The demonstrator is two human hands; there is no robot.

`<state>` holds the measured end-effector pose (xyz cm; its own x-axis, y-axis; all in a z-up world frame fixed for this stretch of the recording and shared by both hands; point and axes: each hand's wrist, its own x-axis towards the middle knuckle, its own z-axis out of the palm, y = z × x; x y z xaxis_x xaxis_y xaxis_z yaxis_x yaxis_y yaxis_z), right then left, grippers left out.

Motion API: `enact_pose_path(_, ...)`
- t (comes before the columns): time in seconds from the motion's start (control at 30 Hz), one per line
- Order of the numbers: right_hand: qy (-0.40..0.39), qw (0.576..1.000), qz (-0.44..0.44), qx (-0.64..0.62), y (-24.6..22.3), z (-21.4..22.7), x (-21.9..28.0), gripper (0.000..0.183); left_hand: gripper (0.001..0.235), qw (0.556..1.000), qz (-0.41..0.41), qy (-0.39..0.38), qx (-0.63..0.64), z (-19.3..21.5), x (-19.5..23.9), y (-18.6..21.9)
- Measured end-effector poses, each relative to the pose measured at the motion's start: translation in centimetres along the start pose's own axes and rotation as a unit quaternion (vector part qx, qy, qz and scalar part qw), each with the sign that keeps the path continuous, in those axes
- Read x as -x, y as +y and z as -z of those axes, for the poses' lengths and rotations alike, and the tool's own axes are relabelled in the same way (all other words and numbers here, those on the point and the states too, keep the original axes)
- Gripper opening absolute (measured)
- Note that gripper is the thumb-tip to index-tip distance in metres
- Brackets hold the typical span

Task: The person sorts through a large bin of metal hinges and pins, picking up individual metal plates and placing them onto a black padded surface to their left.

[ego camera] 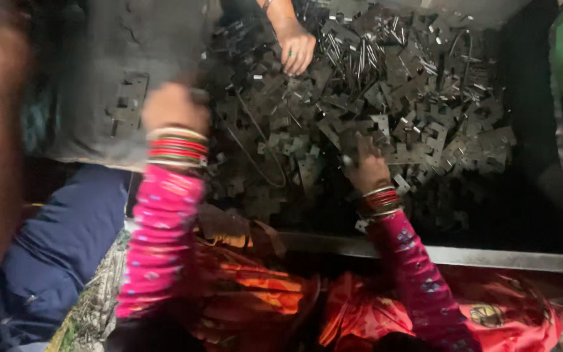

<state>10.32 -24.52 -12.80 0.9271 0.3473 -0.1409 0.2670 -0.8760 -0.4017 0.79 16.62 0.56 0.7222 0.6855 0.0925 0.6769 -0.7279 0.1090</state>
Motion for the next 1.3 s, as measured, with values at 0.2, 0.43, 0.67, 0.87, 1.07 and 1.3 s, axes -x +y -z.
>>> enact_pose_path(0.2, 0.102, 0.974, 0.185, 0.083, 3.7, -1.0, -0.2, 0.075, 0.025, 0.977, 0.110, 0.162, -0.084, -5.5, -6.1, -15.9)
enact_pose_path(0.43, 0.235, 0.924, 0.298, 0.040, 1.6, 0.9, 0.5, 0.043, 0.057, 0.929, -0.081, 0.338, -0.127, -0.2, -2.6, -7.0)
enact_pose_path(0.67, 0.257, 0.850, 0.108, -0.448, 1.8, 5.6, 1.8, 0.031, 0.017, 0.943, -0.297, -0.153, 0.003, -4.4, 10.4, 11.3)
enact_pose_path(0.87, 0.041, 0.580, 0.041, -0.812, 0.5, 11.1, 8.6, 0.046, 0.020, 0.932, -0.335, 0.138, -0.003, -10.0, 15.4, 14.7)
enact_pose_path(1.07, -0.049, 0.546, 0.026, -0.836, 0.4, 6.8, 7.6, 0.041, 0.035, 0.924, -0.251, -0.280, 0.069, -11.2, 14.6, 15.0)
enact_pose_path(1.3, 0.114, 0.991, 0.063, 0.014, -2.0, -2.7, 3.8, 0.035, 0.033, 0.867, -0.355, -0.080, 0.342, -6.0, 12.7, 13.3)
